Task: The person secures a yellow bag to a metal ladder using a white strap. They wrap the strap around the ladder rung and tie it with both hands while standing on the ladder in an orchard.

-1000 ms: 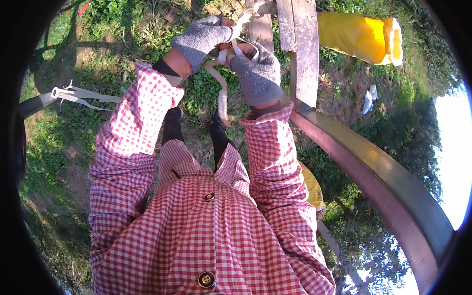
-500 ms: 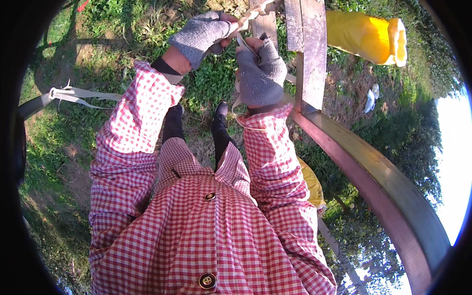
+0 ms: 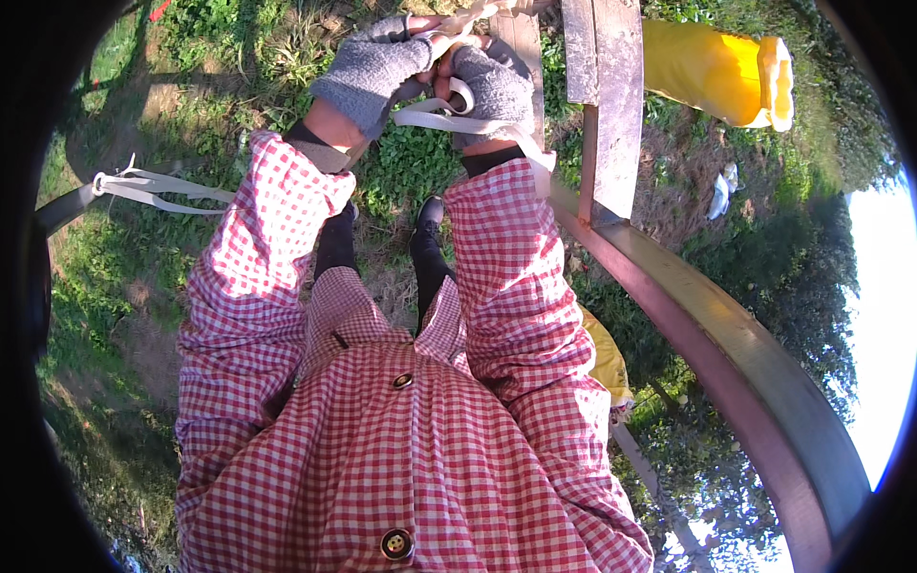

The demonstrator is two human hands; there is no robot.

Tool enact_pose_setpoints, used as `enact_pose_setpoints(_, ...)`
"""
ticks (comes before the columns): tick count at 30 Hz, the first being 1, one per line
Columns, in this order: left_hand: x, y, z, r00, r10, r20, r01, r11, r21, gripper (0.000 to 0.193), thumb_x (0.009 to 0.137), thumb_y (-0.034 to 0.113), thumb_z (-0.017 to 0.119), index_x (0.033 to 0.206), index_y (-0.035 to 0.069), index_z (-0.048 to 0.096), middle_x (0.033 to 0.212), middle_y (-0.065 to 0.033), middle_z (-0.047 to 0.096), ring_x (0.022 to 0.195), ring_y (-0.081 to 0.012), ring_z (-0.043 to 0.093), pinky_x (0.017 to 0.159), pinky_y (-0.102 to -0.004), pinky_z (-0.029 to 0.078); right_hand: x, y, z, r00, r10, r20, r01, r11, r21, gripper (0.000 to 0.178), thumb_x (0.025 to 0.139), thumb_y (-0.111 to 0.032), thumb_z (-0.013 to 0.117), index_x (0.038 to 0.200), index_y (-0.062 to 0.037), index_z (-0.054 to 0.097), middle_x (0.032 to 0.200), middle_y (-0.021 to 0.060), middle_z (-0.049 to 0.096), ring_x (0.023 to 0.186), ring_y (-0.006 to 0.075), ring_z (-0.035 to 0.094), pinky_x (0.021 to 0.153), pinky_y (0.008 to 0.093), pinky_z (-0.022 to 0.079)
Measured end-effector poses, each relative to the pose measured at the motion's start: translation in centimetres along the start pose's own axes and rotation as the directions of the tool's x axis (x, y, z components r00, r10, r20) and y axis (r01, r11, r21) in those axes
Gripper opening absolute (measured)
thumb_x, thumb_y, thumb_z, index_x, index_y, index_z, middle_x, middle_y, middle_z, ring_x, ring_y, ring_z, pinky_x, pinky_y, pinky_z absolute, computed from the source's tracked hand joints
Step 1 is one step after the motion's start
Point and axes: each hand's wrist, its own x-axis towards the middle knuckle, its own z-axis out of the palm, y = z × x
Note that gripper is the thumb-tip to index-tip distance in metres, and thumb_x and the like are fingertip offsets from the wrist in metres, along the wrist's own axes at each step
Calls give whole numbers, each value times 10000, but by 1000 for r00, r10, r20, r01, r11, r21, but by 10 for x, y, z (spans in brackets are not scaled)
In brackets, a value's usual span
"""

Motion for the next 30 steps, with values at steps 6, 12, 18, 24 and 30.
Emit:
enact_pose_setpoints(6,-4,-2,0,971,225,77,-205,956,-210,264,834,98,570,1092,49,598,881,-55,643,721,-80,569,619,-223,465,-1,-10,3,941,92,327,-256,825,504,144,862,-171,534,813,-36,549,787,67,537,773,177,535,626,276,460)
enact_pose_setpoints(12,-6,4,-20,956,273,109,-292,834,469,266,867,117,534,1115,24,560,838,-43,617,718,-112,567,636,-242,455,4,-3,-10,993,66,101,-71,996,52,108,842,-123,548,833,-21,583,661,74,584,475,160,537,414,244,418)
enact_pose_setpoints(18,-1,35,-13,832,413,370,-531,400,747,111,826,95,555,901,13,560,720,-91,575,635,-191,555,580,-309,428,6,-11,-16,983,75,169,-99,985,139,112,838,-115,544,794,-21,586,636,83,580,522,161,563,436,248,429)
enact_pose_setpoints(24,15,52,-5,662,328,673,-672,-136,728,182,850,205,517,902,49,597,795,-116,613,727,-223,623,609,-322,502,4,-9,-19,996,51,70,-58,993,102,151,824,-151,591,858,-5,604,712,96,618,560,149,580,504,234,472)
enact_pose_setpoints(30,3,82,12,755,199,625,-656,242,715,219,811,106,476,985,32,587,817,-150,573,712,-273,565,621,-335,449,21,10,-32,971,-84,225,56,990,128,199,812,-142,592,956,-4,589,819,105,646,696,166,613,631,268,517)
